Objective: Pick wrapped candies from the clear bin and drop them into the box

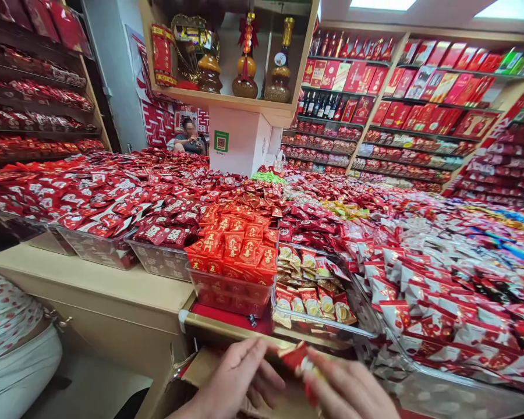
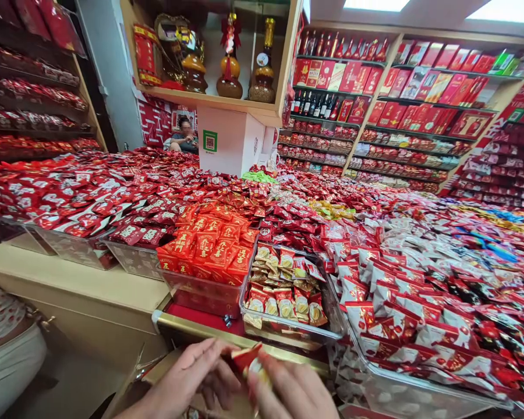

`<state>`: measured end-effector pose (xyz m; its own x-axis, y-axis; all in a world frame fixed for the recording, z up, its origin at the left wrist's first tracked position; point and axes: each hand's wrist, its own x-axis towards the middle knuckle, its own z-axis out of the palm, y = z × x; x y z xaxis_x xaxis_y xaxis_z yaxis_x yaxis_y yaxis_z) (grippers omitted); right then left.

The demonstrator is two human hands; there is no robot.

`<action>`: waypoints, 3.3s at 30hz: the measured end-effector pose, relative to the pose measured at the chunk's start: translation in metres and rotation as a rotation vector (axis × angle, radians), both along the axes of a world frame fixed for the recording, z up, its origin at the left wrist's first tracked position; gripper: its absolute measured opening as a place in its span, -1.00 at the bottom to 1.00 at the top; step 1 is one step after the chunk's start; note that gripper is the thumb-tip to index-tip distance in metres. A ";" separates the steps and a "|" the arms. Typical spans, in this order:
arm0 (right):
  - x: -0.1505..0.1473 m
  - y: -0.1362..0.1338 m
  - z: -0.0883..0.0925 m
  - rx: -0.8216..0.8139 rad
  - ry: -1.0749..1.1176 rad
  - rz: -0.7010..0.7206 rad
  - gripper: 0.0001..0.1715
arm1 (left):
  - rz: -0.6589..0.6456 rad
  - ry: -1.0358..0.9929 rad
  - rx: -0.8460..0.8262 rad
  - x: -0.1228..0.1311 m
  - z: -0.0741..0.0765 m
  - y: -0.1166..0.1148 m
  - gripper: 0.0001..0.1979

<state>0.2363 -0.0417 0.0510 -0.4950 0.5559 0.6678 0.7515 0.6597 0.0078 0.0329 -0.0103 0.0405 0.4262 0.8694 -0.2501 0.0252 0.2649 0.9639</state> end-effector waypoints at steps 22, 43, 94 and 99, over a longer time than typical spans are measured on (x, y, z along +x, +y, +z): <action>-0.021 0.138 0.025 -0.705 -0.270 -0.001 -0.69 | 0.013 0.660 0.502 -0.039 -0.031 0.017 -0.81; -0.022 0.140 0.021 -0.739 -0.359 -0.018 -0.54 | -0.002 0.660 0.426 -0.038 -0.031 0.021 -0.80; -0.026 0.144 0.025 -0.543 -0.494 -0.123 -0.78 | -0.007 0.703 0.383 -0.036 -0.035 0.019 -0.79; -0.022 0.144 0.022 -0.624 -0.478 -0.069 -0.67 | -0.029 0.688 0.380 -0.035 -0.031 0.017 -0.79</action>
<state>0.2139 0.1019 0.0727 -0.6002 0.7980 -0.0540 0.7996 0.6003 -0.0162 -0.0024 0.0068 0.0093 0.3071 0.9392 -0.1539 0.6509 -0.0893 0.7539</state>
